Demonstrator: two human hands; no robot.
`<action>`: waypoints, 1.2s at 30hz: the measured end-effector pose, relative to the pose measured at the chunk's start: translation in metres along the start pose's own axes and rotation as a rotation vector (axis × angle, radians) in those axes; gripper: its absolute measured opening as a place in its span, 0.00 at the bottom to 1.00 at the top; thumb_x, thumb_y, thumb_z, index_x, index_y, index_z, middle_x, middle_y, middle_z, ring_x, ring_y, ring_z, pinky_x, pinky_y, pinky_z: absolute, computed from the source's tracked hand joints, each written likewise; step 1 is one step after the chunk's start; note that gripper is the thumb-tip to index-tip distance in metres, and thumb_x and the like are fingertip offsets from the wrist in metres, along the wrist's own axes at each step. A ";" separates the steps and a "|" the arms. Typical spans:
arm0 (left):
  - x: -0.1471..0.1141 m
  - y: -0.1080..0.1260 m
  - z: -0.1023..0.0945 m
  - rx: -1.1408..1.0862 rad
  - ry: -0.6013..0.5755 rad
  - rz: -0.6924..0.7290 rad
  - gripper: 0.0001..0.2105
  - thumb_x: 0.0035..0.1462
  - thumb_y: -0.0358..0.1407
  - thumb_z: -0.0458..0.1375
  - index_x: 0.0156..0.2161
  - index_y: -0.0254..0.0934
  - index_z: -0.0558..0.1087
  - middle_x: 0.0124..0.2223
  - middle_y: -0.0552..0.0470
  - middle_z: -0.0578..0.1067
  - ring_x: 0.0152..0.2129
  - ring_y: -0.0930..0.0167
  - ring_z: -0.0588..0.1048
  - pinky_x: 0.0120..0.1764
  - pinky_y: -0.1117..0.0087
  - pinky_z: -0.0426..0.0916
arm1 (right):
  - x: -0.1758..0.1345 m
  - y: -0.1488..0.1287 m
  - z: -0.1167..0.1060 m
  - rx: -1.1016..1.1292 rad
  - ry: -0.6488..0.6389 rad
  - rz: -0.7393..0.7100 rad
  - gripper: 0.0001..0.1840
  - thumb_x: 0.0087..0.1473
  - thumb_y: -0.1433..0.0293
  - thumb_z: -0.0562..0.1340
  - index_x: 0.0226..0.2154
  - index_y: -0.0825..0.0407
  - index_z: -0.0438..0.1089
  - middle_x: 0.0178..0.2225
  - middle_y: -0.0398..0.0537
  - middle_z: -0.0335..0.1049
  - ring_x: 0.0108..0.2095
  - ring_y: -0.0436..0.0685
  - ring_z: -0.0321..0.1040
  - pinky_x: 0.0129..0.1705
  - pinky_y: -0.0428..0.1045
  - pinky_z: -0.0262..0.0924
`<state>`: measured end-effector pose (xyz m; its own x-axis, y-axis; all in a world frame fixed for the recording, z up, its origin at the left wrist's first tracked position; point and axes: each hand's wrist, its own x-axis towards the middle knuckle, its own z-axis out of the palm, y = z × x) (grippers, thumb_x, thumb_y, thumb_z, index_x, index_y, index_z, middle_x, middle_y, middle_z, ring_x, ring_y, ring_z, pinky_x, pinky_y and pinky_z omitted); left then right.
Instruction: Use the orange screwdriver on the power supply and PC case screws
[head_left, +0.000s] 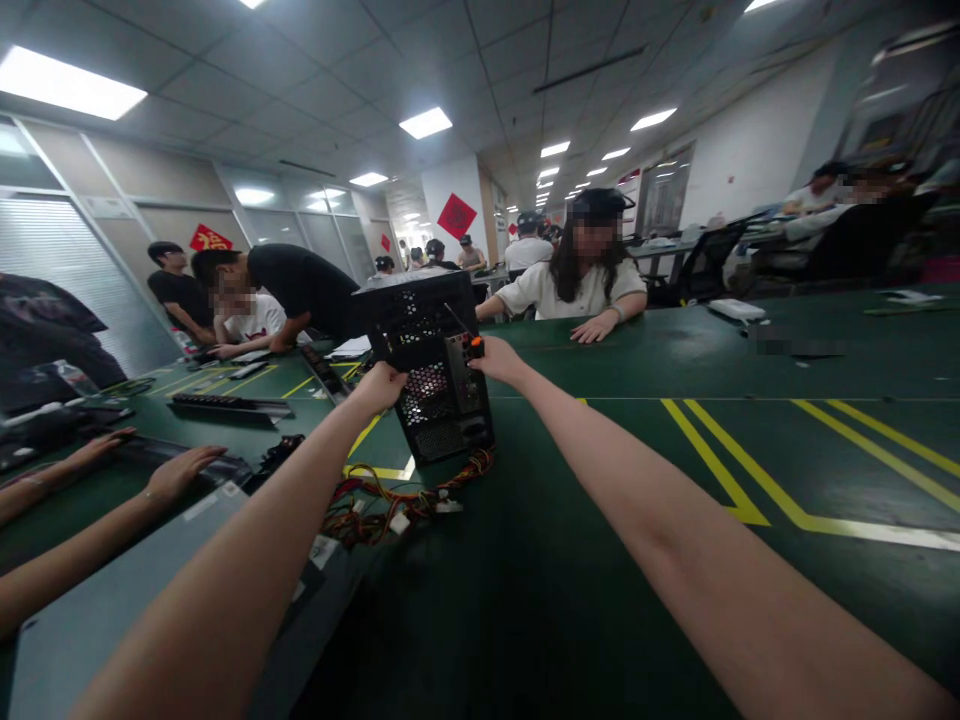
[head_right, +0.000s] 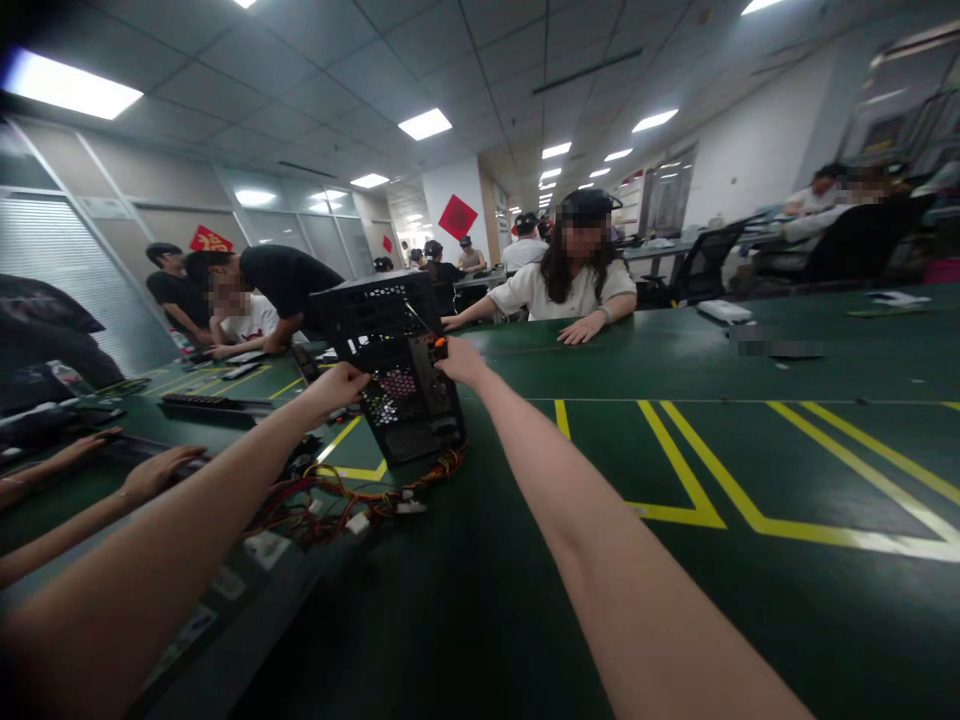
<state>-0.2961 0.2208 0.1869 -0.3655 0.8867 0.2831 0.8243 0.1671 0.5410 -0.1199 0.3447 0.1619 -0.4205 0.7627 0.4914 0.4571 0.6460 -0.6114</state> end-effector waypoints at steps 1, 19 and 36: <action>-0.001 0.008 0.009 0.034 -0.005 0.034 0.10 0.46 0.35 0.51 0.18 0.34 0.63 0.16 0.54 0.61 0.23 0.69 0.68 0.26 0.72 0.59 | -0.002 0.007 -0.010 0.007 0.003 -0.001 0.14 0.35 0.76 0.63 0.30 0.53 0.68 0.34 0.46 0.71 0.40 0.59 0.65 0.41 0.49 0.55; -0.130 -0.022 0.107 0.660 -0.527 0.406 0.29 0.47 0.30 0.47 0.56 0.51 0.52 0.47 0.42 0.64 0.39 0.60 0.69 0.40 0.57 0.60 | -0.149 0.064 -0.179 0.067 0.136 0.220 0.19 0.32 0.70 0.66 0.32 0.58 0.66 0.17 0.40 0.63 0.17 0.49 0.58 0.21 0.46 0.55; -0.093 -0.069 0.126 0.838 -0.189 0.283 0.15 0.53 0.35 0.45 0.42 0.35 0.69 0.44 0.37 0.68 0.43 0.58 0.66 0.40 0.56 0.58 | -0.303 -0.020 -0.240 0.052 -0.004 0.261 0.19 0.37 0.68 0.64 0.36 0.53 0.66 0.32 0.45 0.69 0.31 0.52 0.65 0.31 0.47 0.60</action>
<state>-0.2649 0.1806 0.0234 -0.0850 0.9861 0.1430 0.9444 0.1254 -0.3038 0.1863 0.1081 0.1742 -0.2971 0.9029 0.3106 0.5098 0.4251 -0.7479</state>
